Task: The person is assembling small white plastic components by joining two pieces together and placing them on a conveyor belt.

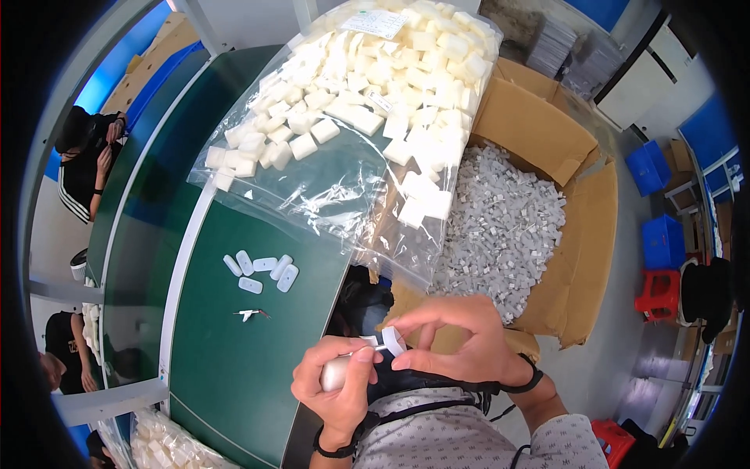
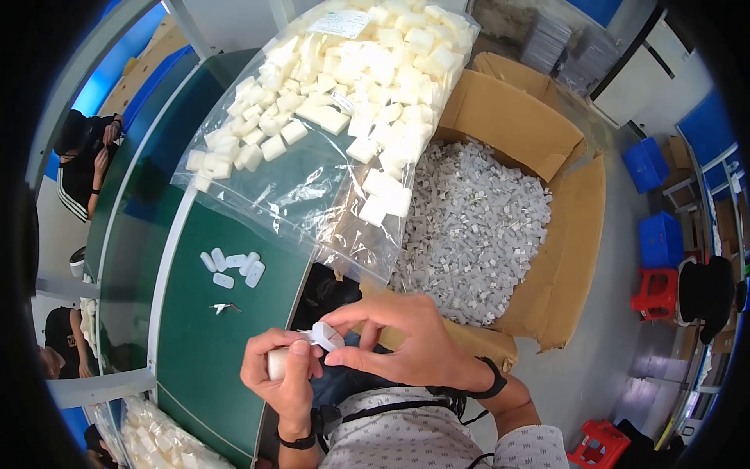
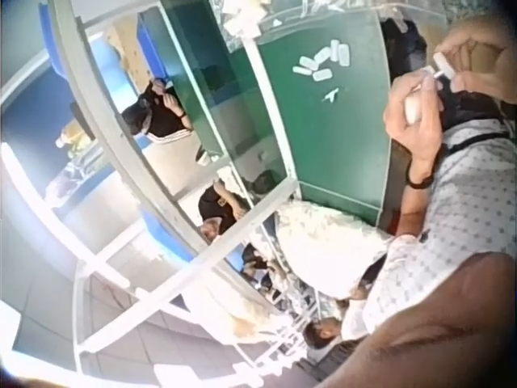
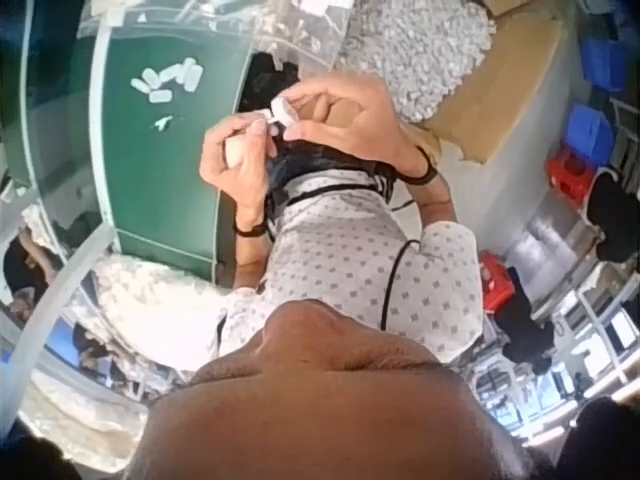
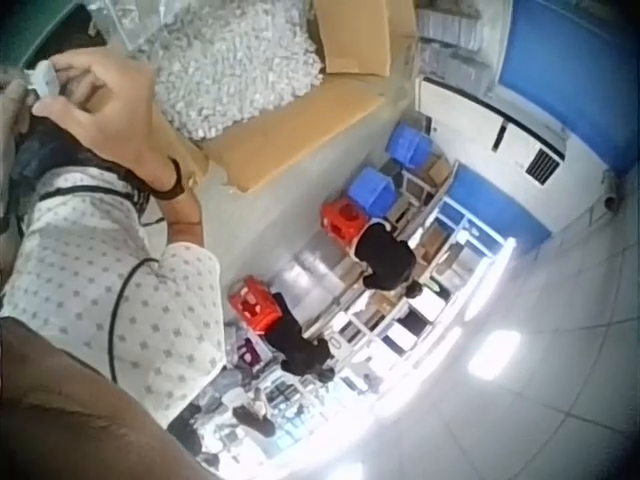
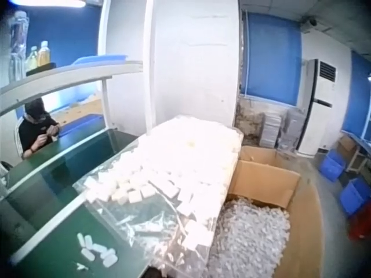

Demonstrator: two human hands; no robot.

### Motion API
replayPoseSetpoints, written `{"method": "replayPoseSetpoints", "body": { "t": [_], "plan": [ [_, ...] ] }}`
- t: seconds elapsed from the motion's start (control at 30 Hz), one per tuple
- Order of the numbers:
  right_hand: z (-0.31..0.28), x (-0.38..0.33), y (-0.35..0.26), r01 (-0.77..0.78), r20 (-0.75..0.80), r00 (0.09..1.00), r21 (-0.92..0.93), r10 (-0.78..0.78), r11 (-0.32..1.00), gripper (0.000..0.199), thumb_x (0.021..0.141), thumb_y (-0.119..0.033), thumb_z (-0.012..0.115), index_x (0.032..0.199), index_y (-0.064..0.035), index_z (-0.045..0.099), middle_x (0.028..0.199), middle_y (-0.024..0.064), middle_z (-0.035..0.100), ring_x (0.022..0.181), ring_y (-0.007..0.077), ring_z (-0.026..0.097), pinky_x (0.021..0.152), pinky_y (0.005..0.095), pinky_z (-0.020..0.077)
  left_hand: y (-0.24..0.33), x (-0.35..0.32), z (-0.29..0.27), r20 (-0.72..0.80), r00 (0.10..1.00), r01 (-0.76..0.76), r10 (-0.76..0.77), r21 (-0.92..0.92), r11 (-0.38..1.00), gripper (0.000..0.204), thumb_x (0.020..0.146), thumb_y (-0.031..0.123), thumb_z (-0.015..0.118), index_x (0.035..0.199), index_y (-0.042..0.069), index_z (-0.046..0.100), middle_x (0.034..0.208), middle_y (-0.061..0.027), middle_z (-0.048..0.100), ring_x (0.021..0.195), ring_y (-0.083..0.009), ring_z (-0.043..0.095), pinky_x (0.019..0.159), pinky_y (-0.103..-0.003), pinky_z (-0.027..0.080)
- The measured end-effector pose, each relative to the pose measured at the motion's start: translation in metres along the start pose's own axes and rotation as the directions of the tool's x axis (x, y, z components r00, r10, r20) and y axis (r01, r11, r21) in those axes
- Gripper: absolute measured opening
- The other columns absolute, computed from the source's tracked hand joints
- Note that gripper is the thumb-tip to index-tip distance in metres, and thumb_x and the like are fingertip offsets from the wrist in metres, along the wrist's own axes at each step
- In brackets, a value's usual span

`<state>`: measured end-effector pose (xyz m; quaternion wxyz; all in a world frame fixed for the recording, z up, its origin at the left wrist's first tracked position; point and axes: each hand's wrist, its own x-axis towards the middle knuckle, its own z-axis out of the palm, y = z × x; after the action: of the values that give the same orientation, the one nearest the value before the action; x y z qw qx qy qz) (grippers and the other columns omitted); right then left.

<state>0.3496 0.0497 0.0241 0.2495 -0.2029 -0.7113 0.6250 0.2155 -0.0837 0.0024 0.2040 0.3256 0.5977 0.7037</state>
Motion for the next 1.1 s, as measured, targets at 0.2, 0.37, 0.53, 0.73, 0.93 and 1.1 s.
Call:
{"method": "replayPoseSetpoints", "body": {
  "t": [0.2,0.37,0.53,0.73,0.93,1.1],
  "plan": [
    [0.0,-0.001,0.005,0.032,0.011,0.999,0.024,-0.032,0.999,0.032,0.08,-0.01,0.085,0.108,-0.0015,0.072,0.095,0.0095,0.076,0.063,0.0068,0.068,0.064,0.0222,0.0524,-0.006,0.006,-0.005,0.089,0.982,-0.175,0.164,0.132,0.976,0.004,0.087,-0.006,0.07,0.091,-0.005,0.07,0.079,-0.0154,0.071,0.054,-0.0136,0.063,0.044,-0.021,0.044],
    [0.006,-0.001,0.0,0.091,-0.058,0.994,-0.033,-0.093,0.995,0.032,0.074,-0.007,0.089,0.1,-0.0016,0.073,0.09,0.0085,0.075,0.063,0.0116,0.07,0.06,0.0218,0.0496,0.0,0.009,-0.003,0.086,0.985,-0.159,0.148,0.145,0.977,0.007,0.084,-0.004,0.074,0.09,-0.005,0.072,0.08,-0.0158,0.072,0.057,-0.0147,0.064,0.049,-0.023,0.047],
    [0.008,-0.002,-0.004,0.212,-0.064,0.973,-0.136,-0.222,0.968,0.032,0.074,-0.008,0.089,0.102,-0.0031,0.074,0.09,0.0082,0.075,0.06,0.0116,0.069,0.057,0.0222,0.0498,-0.007,0.005,-0.009,0.091,0.995,-0.042,0.034,0.087,0.995,0.007,0.084,-0.001,0.076,0.09,-0.005,0.074,0.08,-0.0167,0.073,0.061,-0.0163,0.066,0.054,-0.025,0.05],
    [0.02,-0.005,0.003,0.372,-0.102,0.903,-0.302,-0.418,0.878,0.03,0.074,-0.016,0.09,0.098,-0.0061,0.076,0.092,0.0024,0.076,0.06,0.0107,0.067,0.054,0.0217,0.0497,-0.016,-0.003,-0.012,0.053,0.995,0.09,-0.082,-0.179,0.98,0.021,0.083,0.005,0.078,0.088,0.001,0.058,0.083,-0.0092,0.063,0.072,-0.0125,0.058,0.068,-0.024,0.047],
    [0.022,-0.005,0.004,0.407,-0.136,0.86,-0.4,-0.492,0.821,0.03,0.072,-0.02,0.091,0.095,-0.0062,0.077,0.088,0.0006,0.075,0.06,0.0117,0.067,0.049,0.0228,0.0445,-0.013,-0.001,-0.012,0.074,0.99,0.131,-0.117,-0.23,0.964,0.022,0.081,0.005,0.079,0.088,0.001,0.059,0.082,-0.0095,0.063,0.072,-0.0135,0.057,0.065,-0.024,0.045],
    [0.022,-0.005,0.005,0.41,-0.14,0.859,-0.387,-0.492,0.826,0.027,0.073,-0.018,0.091,0.092,-0.0061,0.077,0.085,0.0004,0.075,0.057,0.0116,0.065,0.047,0.023,0.0433,-0.009,0.001,-0.012,0.066,0.997,0.045,-0.038,-0.115,0.992,0.02,0.081,0.007,0.081,0.084,0.0,0.062,0.075,-0.0086,0.063,0.068,-0.014,0.057,0.063,-0.025,0.044]
  ]
}}
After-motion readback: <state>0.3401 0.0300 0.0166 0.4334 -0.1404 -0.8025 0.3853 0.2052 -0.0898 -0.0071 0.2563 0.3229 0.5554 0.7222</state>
